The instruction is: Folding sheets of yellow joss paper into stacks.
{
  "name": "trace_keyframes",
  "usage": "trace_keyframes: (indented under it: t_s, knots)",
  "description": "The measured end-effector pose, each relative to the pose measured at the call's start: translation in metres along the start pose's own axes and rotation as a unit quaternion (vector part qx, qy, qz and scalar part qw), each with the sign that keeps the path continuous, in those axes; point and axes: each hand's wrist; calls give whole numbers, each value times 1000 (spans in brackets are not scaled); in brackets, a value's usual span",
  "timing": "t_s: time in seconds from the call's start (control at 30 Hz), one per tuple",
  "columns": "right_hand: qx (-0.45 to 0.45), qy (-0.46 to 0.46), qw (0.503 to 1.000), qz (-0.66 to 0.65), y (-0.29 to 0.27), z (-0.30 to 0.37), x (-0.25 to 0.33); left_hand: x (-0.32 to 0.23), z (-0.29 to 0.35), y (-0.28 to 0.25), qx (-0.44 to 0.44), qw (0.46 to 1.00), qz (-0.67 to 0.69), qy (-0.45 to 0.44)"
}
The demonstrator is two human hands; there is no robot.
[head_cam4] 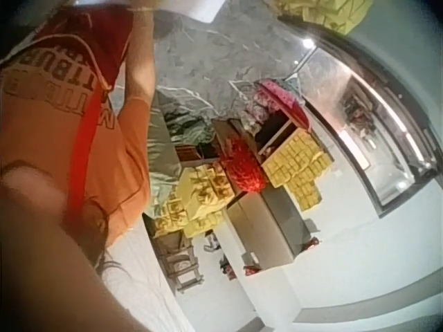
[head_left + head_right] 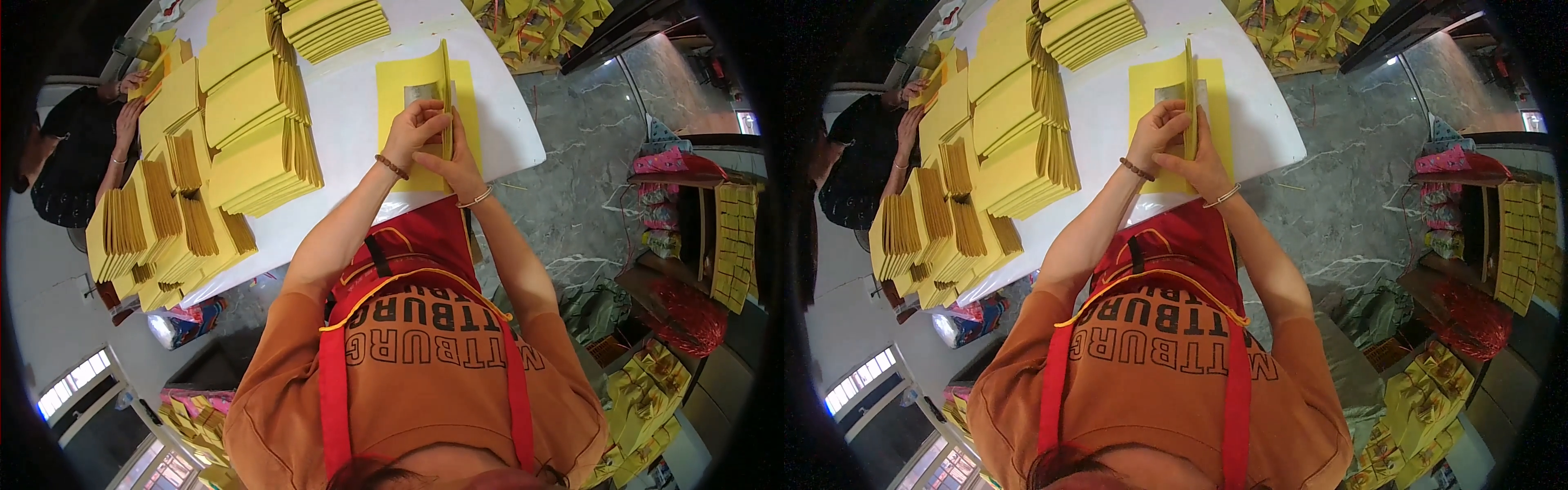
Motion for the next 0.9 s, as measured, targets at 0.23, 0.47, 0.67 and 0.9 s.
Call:
trace_keyframes:
  t_s: [0.23,0.47,0.67,0.9]
  knots:
    - [-2,-11,1000,-4,-3,-1,-7,-1,2,-1,9,1000,0,8]
    - [-1,-8,1000,-23,-3,0,-7,-1,2,0,6,1000,31,3]
    - [0,-2,1000,5,-3,1,-11,11,5,11,-41,986,53,151]
    - [-12,-1,992,129,0,2,-7,18,-5,-4,-42,997,-30,54]
Point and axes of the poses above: each hand's wrist, its own z-axis away from the middle knuckle, its own y-axis out of the palm, x = y × z, and after that the axes turned 3 degrees about z, right-handed
